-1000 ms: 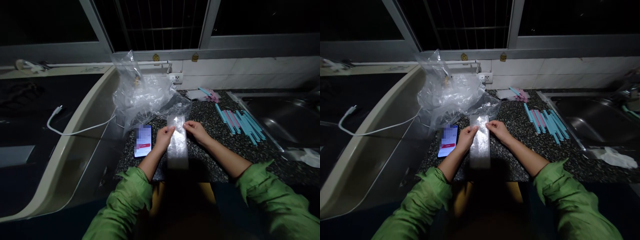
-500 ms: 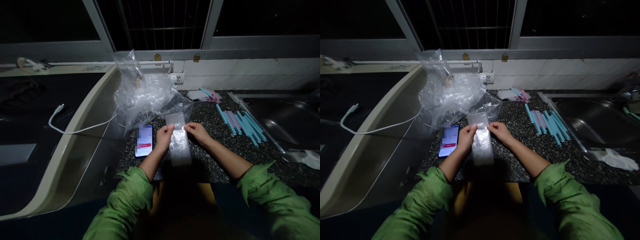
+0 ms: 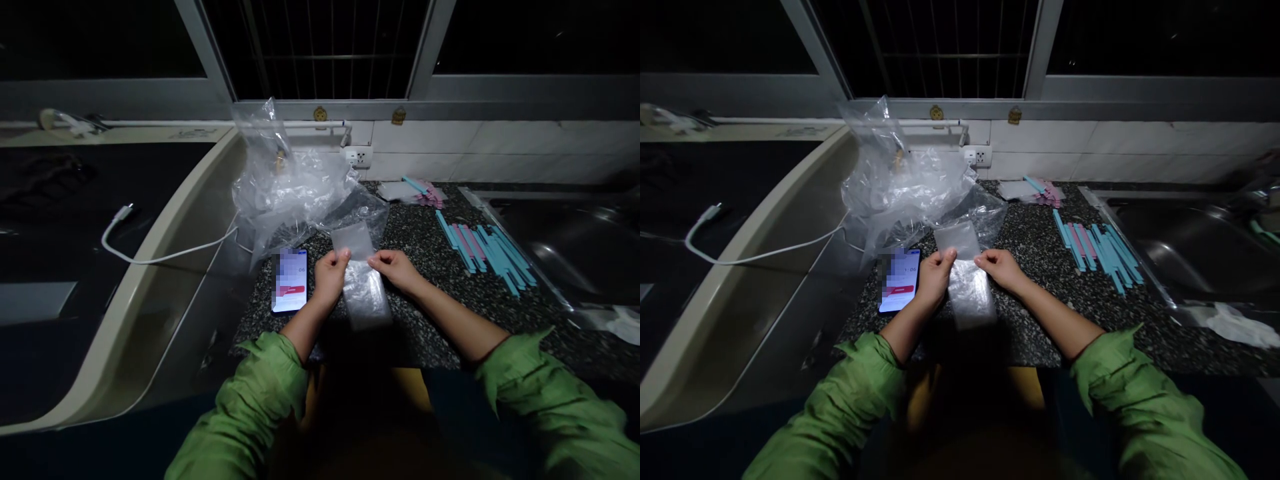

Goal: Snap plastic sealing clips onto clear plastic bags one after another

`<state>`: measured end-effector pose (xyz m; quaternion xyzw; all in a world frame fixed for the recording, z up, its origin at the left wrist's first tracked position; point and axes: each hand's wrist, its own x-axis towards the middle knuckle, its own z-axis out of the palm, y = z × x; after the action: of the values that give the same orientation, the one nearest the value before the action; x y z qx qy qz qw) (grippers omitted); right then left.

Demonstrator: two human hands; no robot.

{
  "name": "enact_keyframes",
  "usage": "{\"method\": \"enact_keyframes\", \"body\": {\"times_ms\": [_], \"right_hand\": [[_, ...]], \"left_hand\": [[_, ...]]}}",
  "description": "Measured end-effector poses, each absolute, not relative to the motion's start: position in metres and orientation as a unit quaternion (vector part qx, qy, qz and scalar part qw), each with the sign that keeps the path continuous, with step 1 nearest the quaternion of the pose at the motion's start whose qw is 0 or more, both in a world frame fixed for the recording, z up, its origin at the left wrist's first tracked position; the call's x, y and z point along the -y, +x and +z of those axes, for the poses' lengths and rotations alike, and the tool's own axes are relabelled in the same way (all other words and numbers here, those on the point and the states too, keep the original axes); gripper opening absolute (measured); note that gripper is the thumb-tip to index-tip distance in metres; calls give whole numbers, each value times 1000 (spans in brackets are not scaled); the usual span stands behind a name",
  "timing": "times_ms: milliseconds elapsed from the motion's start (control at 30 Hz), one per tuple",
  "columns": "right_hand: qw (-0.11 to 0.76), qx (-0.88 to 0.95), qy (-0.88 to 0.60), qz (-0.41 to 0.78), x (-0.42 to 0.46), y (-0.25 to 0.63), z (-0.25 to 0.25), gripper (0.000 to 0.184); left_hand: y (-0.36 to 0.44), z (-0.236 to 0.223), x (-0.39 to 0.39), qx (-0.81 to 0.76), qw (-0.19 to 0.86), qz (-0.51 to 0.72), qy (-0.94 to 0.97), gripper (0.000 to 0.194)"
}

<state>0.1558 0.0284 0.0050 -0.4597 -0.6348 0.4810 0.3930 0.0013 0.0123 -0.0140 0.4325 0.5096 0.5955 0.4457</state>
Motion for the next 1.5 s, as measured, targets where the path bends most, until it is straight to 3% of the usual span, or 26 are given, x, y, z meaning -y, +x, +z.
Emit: {"method": "enact_keyframes", "body": {"times_ms": [333, 733, 900, 1233, 1500], "right_hand": [[333, 649, -458, 508, -20, 158, 4, 43], [340, 652, -464, 493, -20, 156, -1, 44], [293, 673, -471, 489, -10, 161, -2, 43], [312, 671, -480, 472, -2, 159, -4, 43], [243, 714, -496, 430, 18, 175, -11, 36]], "left_hand": [[-2, -16, -14, -510, 432, 616, 417, 36], [-3, -14, -16, -510, 423, 625, 413, 36], [-3, -6, -16, -509, 421, 649, 377, 35], [-5, -7, -14, -502, 414, 651, 391, 35], [-8, -9, -19, -494, 399, 680, 366, 35]]}}
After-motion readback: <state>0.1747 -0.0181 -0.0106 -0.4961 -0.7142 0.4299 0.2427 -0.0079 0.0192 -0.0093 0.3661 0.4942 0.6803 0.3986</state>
